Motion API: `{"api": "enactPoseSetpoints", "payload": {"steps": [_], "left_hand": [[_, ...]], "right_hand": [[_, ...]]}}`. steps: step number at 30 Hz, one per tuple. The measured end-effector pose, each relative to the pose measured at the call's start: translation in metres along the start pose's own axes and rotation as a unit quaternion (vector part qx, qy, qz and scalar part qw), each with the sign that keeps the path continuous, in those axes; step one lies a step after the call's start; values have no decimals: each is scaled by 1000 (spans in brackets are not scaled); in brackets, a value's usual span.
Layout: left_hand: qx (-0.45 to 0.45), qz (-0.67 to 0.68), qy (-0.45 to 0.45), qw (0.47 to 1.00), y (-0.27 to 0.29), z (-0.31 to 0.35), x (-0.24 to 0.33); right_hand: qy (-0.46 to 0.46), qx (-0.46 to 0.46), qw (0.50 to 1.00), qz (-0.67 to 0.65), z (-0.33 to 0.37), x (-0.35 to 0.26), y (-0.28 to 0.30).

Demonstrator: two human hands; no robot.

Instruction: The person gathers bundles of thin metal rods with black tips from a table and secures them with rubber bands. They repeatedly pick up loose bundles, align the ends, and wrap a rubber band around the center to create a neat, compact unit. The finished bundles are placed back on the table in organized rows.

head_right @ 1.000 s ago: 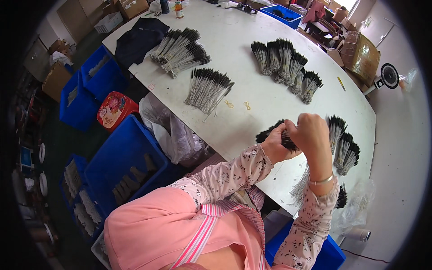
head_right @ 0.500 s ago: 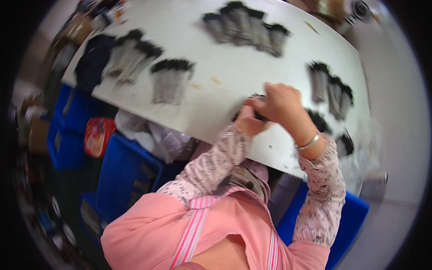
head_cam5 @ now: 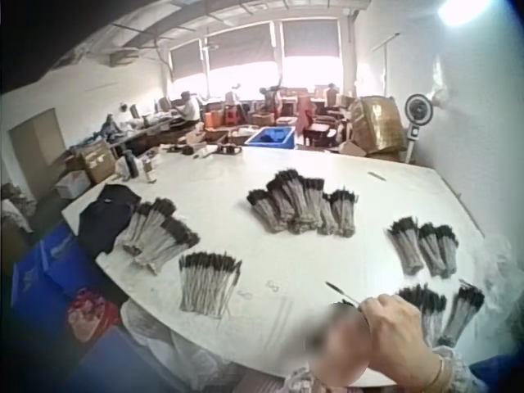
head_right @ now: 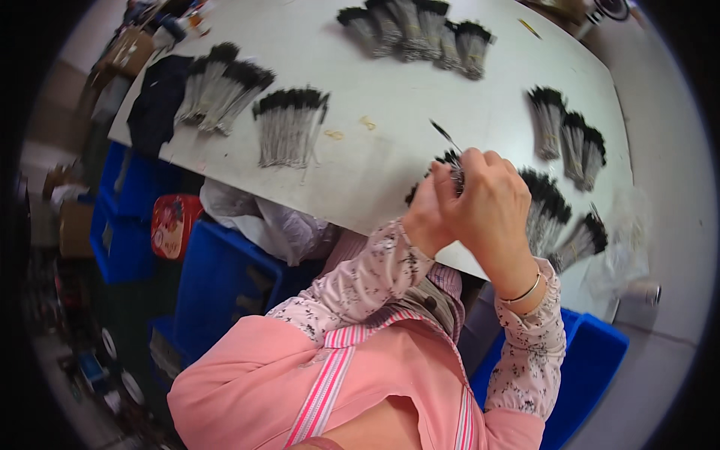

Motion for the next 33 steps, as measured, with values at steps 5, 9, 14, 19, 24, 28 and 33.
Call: {"api": "enactPoseSetpoints", "payload": {"steps": [5, 9, 14, 19, 24, 28, 33], "left_hand": [[108, 64, 4, 992, 29, -22, 9], [146, 81, 11, 986, 28, -22, 7], [-40, 147, 48, 987, 69, -32, 12], [-56, -220, -66, 972, 55, -9, 2], [55, -25, 36, 998, 39, -8, -1], [123, -39, 36, 991, 7, -1, 6], [-21, -66, 106, 992, 25, 17, 14]], "right_hand": [[-40, -71, 996, 40, -17, 31, -44], [-11, -40, 998, 53, -15, 29, -43], [-14, -93, 996, -7, 4, 14, -28], [47, -19, 996, -70, 25, 7, -8], [-10, 99, 995, 31, 26, 27, -35], [-18, 84, 996, 35, 5, 25, -41], [-46, 51, 997, 36, -19, 34, -55]]}}
Point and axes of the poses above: each hand's wrist, its own z-axis away from the middle knuckle, its own y-axis out of the back of the hand, x = y × z, the point moved 4 cm from there along -z, towards the middle knuckle, and after that the axes turned 3 degrees about -y, right-handed, at the moved point
